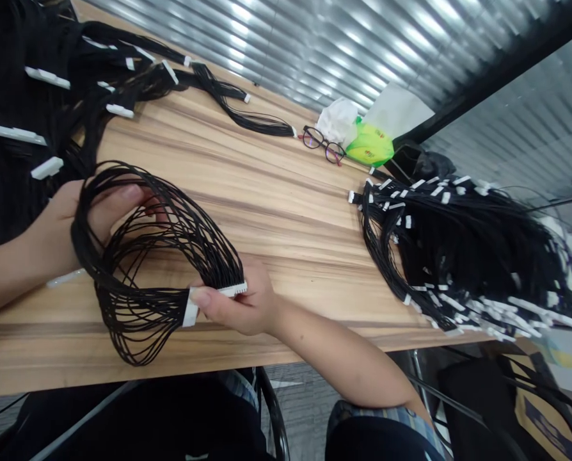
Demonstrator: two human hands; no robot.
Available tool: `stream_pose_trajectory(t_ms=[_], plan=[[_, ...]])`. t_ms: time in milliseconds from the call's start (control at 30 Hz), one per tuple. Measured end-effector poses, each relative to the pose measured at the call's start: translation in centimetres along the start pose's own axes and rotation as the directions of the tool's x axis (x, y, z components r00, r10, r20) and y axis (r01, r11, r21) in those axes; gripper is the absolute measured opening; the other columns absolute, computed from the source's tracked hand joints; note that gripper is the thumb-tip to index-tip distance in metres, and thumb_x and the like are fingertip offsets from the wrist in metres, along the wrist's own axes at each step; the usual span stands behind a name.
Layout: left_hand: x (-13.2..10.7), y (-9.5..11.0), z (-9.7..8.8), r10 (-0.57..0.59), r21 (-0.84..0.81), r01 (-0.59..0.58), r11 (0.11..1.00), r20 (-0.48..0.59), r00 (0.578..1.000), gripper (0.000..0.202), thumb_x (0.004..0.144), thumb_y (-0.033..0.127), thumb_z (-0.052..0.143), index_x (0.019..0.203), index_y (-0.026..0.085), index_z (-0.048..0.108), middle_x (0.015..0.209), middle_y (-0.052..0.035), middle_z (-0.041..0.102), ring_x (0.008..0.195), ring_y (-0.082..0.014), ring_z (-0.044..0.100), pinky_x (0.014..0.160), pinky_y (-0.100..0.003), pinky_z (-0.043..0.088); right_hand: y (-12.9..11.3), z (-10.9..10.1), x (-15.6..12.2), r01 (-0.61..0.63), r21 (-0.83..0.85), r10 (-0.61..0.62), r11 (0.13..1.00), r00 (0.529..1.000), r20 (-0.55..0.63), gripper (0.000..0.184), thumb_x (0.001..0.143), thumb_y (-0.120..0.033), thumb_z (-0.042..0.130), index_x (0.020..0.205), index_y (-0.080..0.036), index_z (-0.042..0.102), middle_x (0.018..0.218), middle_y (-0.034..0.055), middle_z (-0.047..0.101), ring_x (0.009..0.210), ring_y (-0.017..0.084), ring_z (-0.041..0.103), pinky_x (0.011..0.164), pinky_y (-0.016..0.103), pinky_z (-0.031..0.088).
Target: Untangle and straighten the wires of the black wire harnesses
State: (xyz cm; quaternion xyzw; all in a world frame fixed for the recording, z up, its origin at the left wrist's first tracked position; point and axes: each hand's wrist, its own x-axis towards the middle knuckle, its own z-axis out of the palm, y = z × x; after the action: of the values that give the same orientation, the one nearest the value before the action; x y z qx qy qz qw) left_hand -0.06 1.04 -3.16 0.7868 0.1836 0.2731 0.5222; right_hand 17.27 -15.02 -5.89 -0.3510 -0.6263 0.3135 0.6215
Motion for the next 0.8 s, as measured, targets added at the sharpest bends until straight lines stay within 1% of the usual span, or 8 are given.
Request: stream_pose_trajectory(t_ms=[100,200,267,367,500,633,733,800], plan=[[0.2,-0.2,0.0,0.026,0.021,-0.027,0.999,0.050,0.998,0.029,0.107,0.043,0.055,0.118,0.021,0.071,0.116,0.0022,0.078,0.107,-0.0136,0.072,0.098,-0.025,0.061,0.0,-0.1,-0.1,-0.017,0.000,0.017,1.000,0.999,0.033,0.029,0.102,-0.032,0.056,0.076,-0.021,0.061,0.060,-0.0012,0.059,0.051,0.011,0.054,0.048,0.024,0.047],[0.1,-0.5,0.1,0.070,0.059,-0.074,0.996,0.073,0.995,0.027,0.106,0.042,0.056,0.121,0.026,0.072,0.127,0.0041,0.075,0.124,-0.0160,0.066,0.121,-0.035,0.049,0.0,-0.2,-0.1,-0.048,-0.086,0.056,0.995,0.994,0.089,0.036,0.104,-0.041,0.050,0.074,-0.022,0.058,0.060,-0.0004,0.059,0.050,0.011,0.055,0.047,0.025,0.049],[0.0,-0.8,0.2,0.089,0.059,-0.093,0.994,0.070,0.994,0.030,0.106,0.045,0.053,0.120,0.027,0.072,0.129,0.0045,0.074,0.128,-0.0176,0.064,0.125,-0.039,0.044,0.0,-0.3,-0.2,-0.055,-0.118,0.069,0.991,0.991,0.115,0.040,0.105,-0.045,0.046,0.075,-0.022,0.058,0.060,0.0006,0.061,0.052,0.012,0.057,0.047,0.026,0.050],[-0.1,-0.9,0.3,0.054,0.032,-0.055,0.998,0.043,0.998,0.031,0.106,0.047,0.054,0.121,0.026,0.071,0.124,0.0040,0.076,0.122,-0.0184,0.067,0.117,-0.037,0.053,0.1,-0.2,-0.2,-0.049,-0.123,0.062,0.991,0.993,0.101,0.040,0.105,-0.046,0.047,0.075,-0.022,0.060,0.061,0.0007,0.062,0.052,0.012,0.057,0.047,0.025,0.050],[0.1,-0.8,0.3,-0.042,0.010,0.042,0.999,0.020,0.999,0.029,0.108,0.041,0.053,0.125,0.024,0.068,0.122,0.0021,0.076,0.112,-0.0137,0.070,0.100,-0.025,0.060,0.2,-0.1,-0.4,-0.104,-0.109,0.107,0.989,0.994,0.025,0.045,0.104,-0.049,0.049,0.070,-0.022,0.063,0.058,-0.0004,0.062,0.050,0.011,0.057,0.046,0.024,0.051],[0.2,-0.2,0.6,-0.065,-0.076,0.062,0.995,-0.036,0.997,0.041,0.104,0.035,0.062,0.142,0.024,0.053,0.140,-0.0029,0.066,0.108,-0.0097,0.067,0.099,-0.021,0.059,-0.1,-0.6,-0.2,-0.170,-0.067,0.171,0.983,0.985,-0.002,0.047,0.104,-0.051,0.049,0.068,-0.023,0.064,0.061,0.0011,0.066,0.052,0.013,0.063,0.046,0.025,0.052],[0.1,0.5,0.4,0.136,-0.064,-0.143,0.988,-0.095,0.986,0.051,0.097,0.034,0.072,0.140,0.023,0.048,0.151,-0.0039,0.055,0.126,-0.0140,0.060,0.114,-0.028,0.053,-0.4,-1.1,0.3,-0.131,-0.006,0.131,0.991,0.991,0.011,0.036,0.104,-0.039,0.055,0.073,-0.024,0.066,0.064,-0.0001,0.068,0.055,0.012,0.064,0.047,0.024,0.052],[-0.2,0.8,-0.3,0.332,0.141,-0.324,0.935,-0.040,0.942,0.048,0.099,0.049,0.065,0.136,0.023,0.048,0.160,-0.0022,0.045,0.147,-0.0217,0.043,0.129,-0.041,0.039,-0.6,-1.2,0.5,-0.090,0.003,0.090,0.996,0.996,0.008,0.031,0.103,-0.033,0.056,0.075,-0.025,0.067,0.064,-0.0012,0.067,0.055,0.012,0.064,0.048,0.024,0.051]])
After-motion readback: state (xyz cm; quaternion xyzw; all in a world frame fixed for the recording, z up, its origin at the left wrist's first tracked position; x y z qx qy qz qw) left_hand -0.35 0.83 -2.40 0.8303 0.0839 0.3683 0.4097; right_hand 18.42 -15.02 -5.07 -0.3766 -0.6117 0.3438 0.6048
